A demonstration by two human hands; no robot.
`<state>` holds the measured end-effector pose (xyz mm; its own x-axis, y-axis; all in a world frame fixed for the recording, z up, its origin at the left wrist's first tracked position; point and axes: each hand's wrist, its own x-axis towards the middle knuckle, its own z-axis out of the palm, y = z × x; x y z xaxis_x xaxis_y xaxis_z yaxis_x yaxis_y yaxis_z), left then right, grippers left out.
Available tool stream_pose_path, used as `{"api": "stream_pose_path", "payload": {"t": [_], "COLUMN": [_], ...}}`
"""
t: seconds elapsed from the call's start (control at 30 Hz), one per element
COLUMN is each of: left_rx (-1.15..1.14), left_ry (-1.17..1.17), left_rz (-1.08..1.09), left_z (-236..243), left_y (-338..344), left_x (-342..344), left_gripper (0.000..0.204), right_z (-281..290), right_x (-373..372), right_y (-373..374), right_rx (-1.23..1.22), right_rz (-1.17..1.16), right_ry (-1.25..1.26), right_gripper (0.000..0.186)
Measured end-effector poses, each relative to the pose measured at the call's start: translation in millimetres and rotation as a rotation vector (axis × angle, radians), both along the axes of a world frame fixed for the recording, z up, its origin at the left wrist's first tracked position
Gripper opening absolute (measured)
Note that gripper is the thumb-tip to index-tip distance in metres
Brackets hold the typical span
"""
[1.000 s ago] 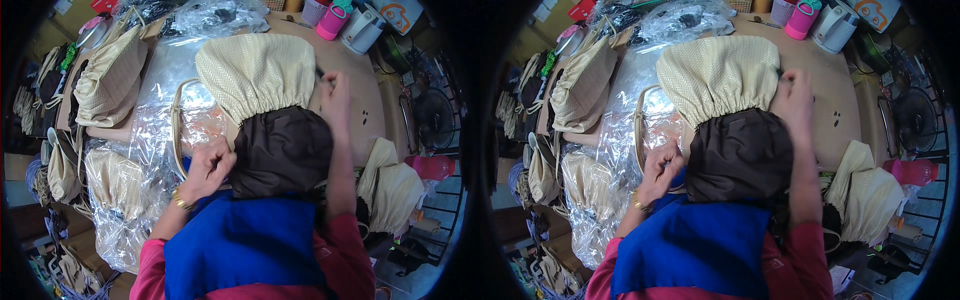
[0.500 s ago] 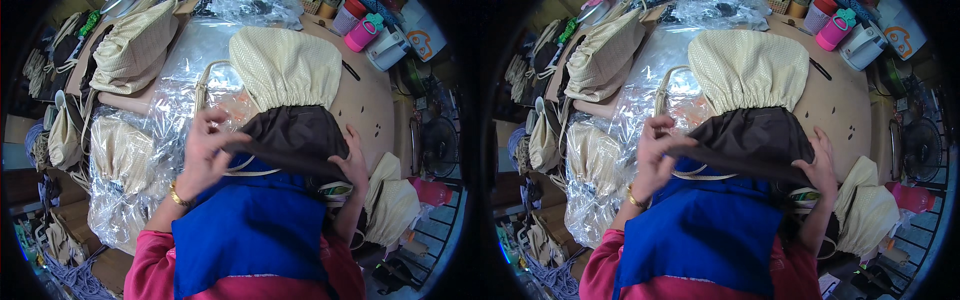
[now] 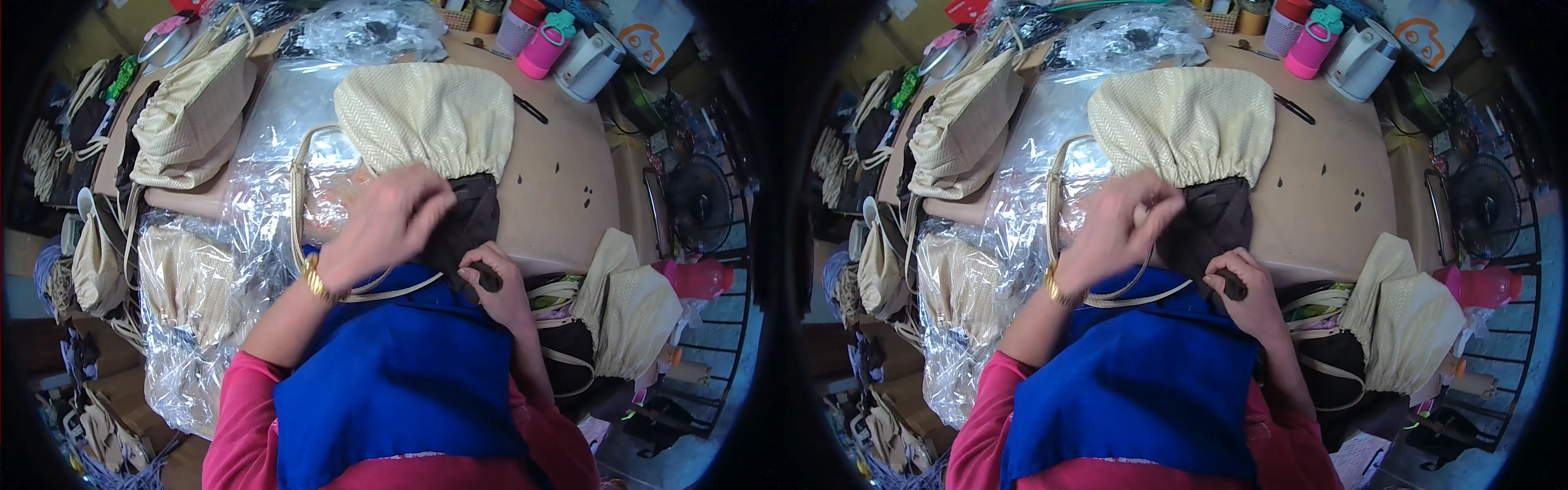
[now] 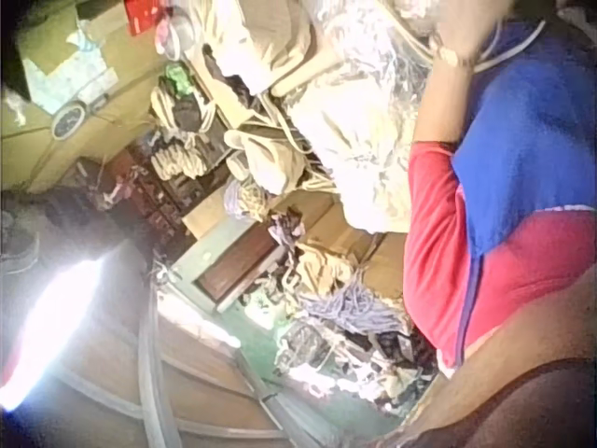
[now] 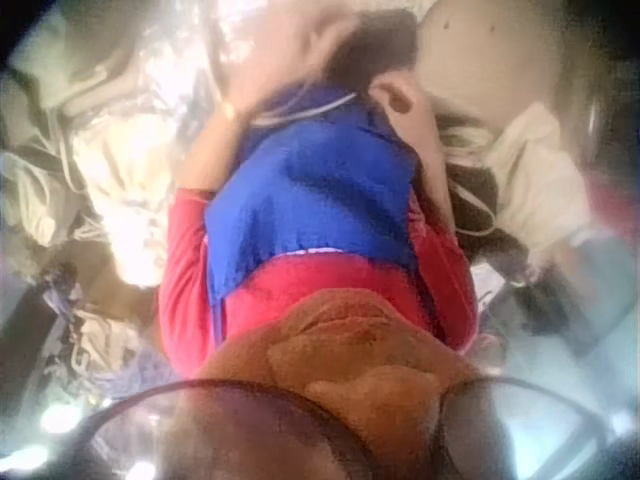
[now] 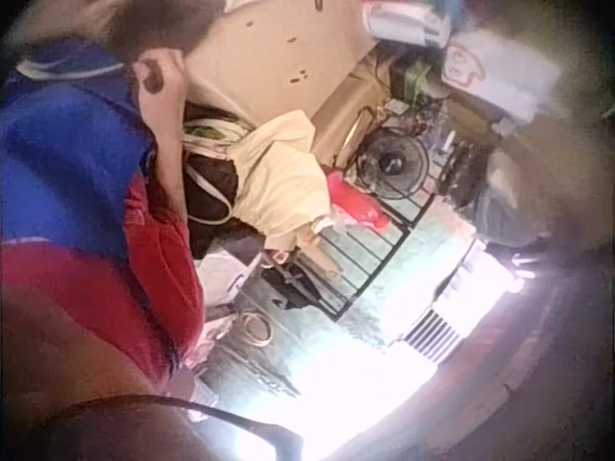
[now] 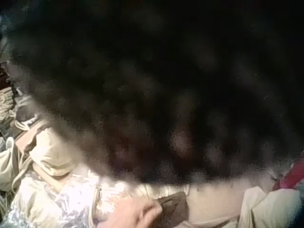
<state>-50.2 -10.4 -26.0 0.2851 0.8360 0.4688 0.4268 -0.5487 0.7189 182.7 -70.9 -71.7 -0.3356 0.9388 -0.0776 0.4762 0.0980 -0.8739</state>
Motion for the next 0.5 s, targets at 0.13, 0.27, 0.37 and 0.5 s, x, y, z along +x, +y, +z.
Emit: {"api": "stream_pose_path", "payload": {"t": [0.13, 0.27, 0.37, 0.5], "left_rx": [0.082, 0.041, 0.089, 0.098], "left_ry": [0.546, 0.79, 0.779, 0.666], "left_rz": [0.197, 0.221, 0.178, -0.024], "left_z": [-40, -50, -42, -46], "left_y": [50, 67, 73, 107], "left_x": [19, 35, 36, 11], "left_gripper": [0.04, 0.053, 0.053, 0.03], "right_z": [1, 0, 7, 14], "right_x": [-7, -7, -5, -23], "right_y": [-14, -22, -15, 14], "right_rx": [0.09, -0.061, 0.289, 0.473], "right_rz": [-0.085, -0.127, -0.039, 0.064], "right_ry": [-0.136, 0.08, 0.189, 0.118], "right_gripper": [0.01, 0.009, 0.01, 0.013]}}
